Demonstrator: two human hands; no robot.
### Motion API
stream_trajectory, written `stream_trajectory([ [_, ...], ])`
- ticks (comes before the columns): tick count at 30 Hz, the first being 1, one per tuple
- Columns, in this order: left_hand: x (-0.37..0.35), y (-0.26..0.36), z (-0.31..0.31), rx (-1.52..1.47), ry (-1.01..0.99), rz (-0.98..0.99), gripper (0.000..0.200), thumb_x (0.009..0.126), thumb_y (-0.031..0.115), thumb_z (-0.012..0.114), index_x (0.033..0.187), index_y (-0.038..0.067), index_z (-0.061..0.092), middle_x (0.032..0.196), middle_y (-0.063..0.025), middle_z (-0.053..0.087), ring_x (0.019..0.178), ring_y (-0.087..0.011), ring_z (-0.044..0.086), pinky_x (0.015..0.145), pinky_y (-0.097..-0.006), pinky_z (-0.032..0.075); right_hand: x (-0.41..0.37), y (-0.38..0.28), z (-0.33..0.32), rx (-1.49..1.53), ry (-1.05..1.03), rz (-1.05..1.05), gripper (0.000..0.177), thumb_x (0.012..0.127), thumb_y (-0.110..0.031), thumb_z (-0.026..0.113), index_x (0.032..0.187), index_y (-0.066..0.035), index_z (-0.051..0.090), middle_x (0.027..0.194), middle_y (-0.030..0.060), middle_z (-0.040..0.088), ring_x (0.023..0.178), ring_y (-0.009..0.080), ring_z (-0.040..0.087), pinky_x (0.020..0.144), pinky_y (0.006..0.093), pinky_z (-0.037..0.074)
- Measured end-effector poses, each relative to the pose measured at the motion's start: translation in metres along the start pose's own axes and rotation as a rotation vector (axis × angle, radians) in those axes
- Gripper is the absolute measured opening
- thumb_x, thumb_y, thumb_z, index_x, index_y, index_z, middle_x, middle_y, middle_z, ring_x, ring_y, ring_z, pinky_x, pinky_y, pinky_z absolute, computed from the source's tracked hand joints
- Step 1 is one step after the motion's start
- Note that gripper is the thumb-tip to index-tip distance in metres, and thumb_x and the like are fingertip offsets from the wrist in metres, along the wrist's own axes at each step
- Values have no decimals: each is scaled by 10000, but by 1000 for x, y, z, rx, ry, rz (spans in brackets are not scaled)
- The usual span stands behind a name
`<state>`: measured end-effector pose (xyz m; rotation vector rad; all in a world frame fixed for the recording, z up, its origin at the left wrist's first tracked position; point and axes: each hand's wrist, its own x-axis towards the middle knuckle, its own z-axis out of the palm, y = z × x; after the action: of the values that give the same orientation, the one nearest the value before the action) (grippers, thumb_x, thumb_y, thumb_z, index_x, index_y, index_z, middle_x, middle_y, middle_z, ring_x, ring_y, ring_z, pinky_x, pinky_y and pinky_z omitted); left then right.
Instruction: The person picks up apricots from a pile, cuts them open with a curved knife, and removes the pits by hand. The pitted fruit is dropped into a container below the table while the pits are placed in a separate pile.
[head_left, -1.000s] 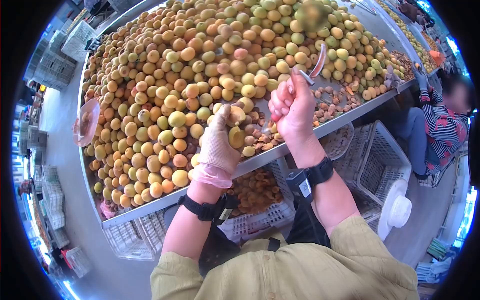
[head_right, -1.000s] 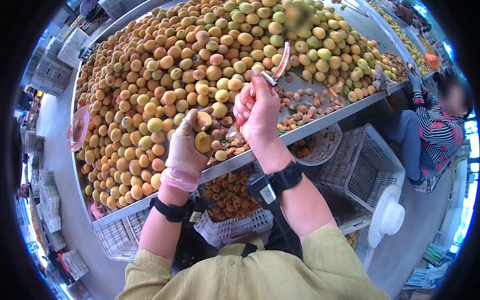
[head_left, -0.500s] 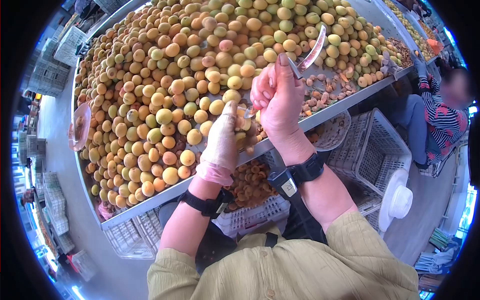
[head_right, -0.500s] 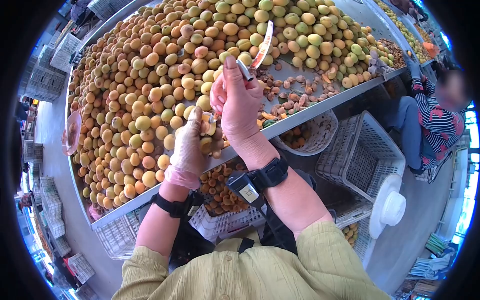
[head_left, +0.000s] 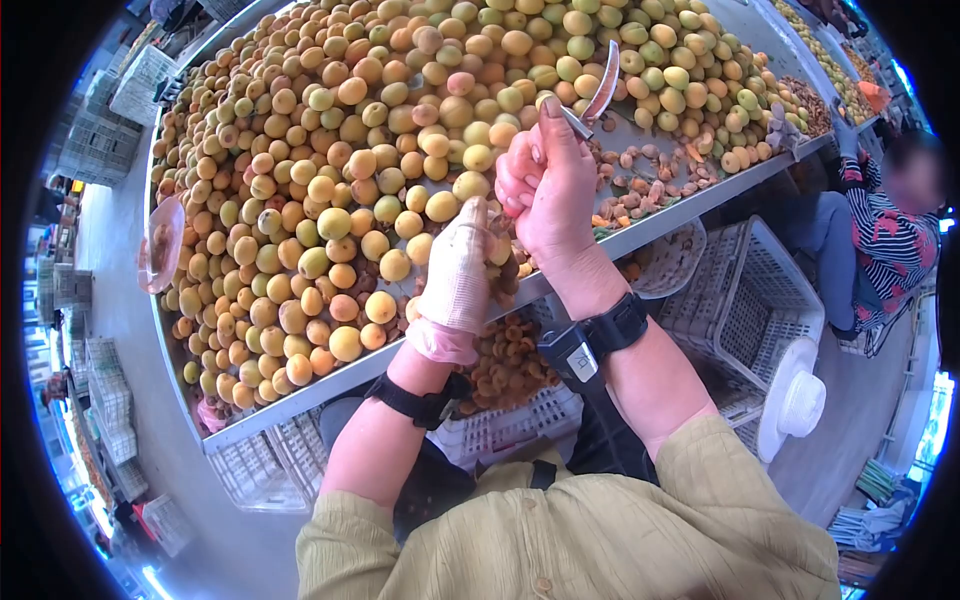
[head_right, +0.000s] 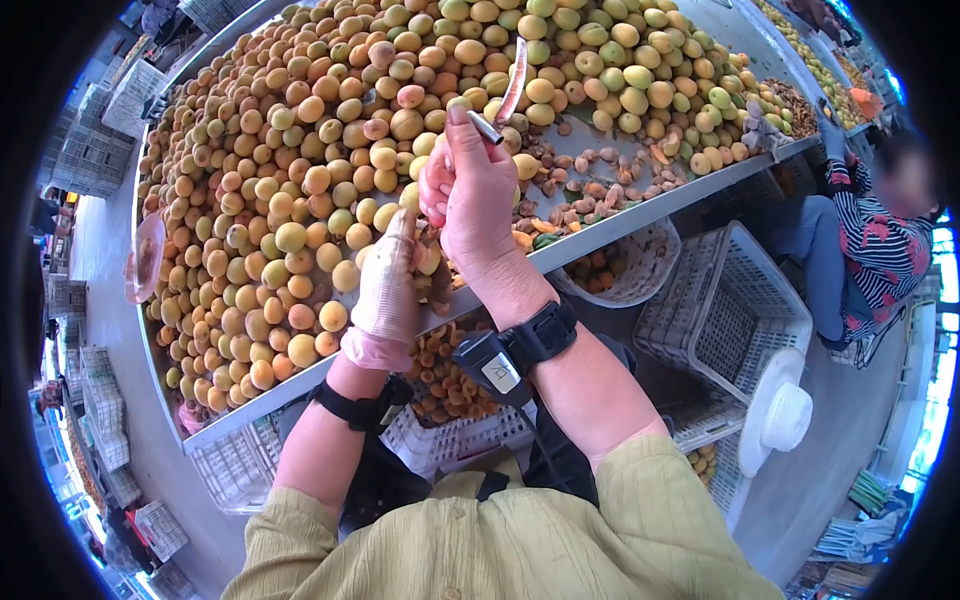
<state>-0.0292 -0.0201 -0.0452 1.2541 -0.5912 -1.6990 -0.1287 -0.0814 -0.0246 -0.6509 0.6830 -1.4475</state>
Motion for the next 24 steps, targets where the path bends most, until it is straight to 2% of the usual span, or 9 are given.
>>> stream_trajectory([
  [3, 5, 0, -2, 29, 15, 2, 412, 963, 442, 452, 820, 59, 499, 586, -74, 541, 425, -165, 528, 368, -251, 388, 0, -1, 2, -61, -12, 5, 445, 951, -426, 507, 626, -160, 359, 504, -37, 309, 405, 81, 283, 378, 239, 200],
  [5, 5, -1, -2, 43, 25, 0, 412, 963, 442, 453, 824, 57, 500, 583, -76, 540, 420, -165, 526, 366, -252, 386, 3, -2, 1, -48, 76, 98, 438, 956, -415, 500, 628, -161, 362, 503, -38, 306, 409, 82, 293, 387, 241, 208],
  [8, 2, 3, 1, 102, -17, 12, 415, 961, 439, 461, 838, 45, 511, 580, -79, 545, 413, -166, 524, 361, -254, 383, 8, -5, -7, 73, 88, 176, 456, 944, -445, 510, 611, -176, 354, 501, -51, 267, 403, 78, 251, 397, 249, 181],
  [11, -1, 6, -1, 87, -75, -23, 461, 972, 470, 390, 826, 54, 527, 574, -61, 526, 439, -173, 527, 367, -266, 385, 8, -7, -8, 168, 54, 199, 485, 928, -494, 515, 595, -191, 336, 499, -61, 230, 401, 74, 204, 404, 250, 156],
  [15, -5, 10, 3, -75, -100, -123, 474, 978, 472, 365, 827, 55, 533, 582, -72, 529, 456, -194, 541, 372, -283, 398, 7, -10, -6, 243, 18, 202, 497, 933, -508, 497, 593, -189, 325, 497, -63, 225, 401, 68, 204, 394, 244, 158],
  [17, -7, 13, 4, -143, -98, -140, 468, 977, 470, 368, 835, 56, 533, 580, -74, 528, 462, -199, 543, 373, -288, 402, 7, -9, -8, 285, -71, 199, 497, 936, -506, 491, 593, -187, 325, 497, -67, 227, 399, 62, 207, 386, 240, 160],
  [19, -10, 17, 0, -303, -215, -270, 401, 963, 418, 451, 870, 41, 550, 579, -95, 519, 454, -233, 525, 352, -329, 369, 8, -9, -10, 314, -127, 200, 496, 934, -505, 494, 592, -186, 328, 497, -69, 230, 396, 60, 207, 384, 238, 159],
  [22, -5, 15, -6, -453, -325, -367, 389, 949, 424, 476, 867, 51, 553, 583, -90, 519, 453, -229, 508, 365, -321, 370, 13, -5, -16, 392, -193, 212, 492, 929, -502, 503, 592, -183, 340, 500, -72, 239, 393, 58, 210, 384, 235, 164],
  [24, 0, 13, -5, -424, -241, -334, 383, 957, 425, 451, 877, 63, 550, 597, -86, 529, 468, -221, 526, 371, -316, 392, 12, -7, -14, 420, -127, 184, 477, 923, -487, 522, 594, -177, 368, 511, -74, 257, 399, 60, 221, 392, 232, 181],
])
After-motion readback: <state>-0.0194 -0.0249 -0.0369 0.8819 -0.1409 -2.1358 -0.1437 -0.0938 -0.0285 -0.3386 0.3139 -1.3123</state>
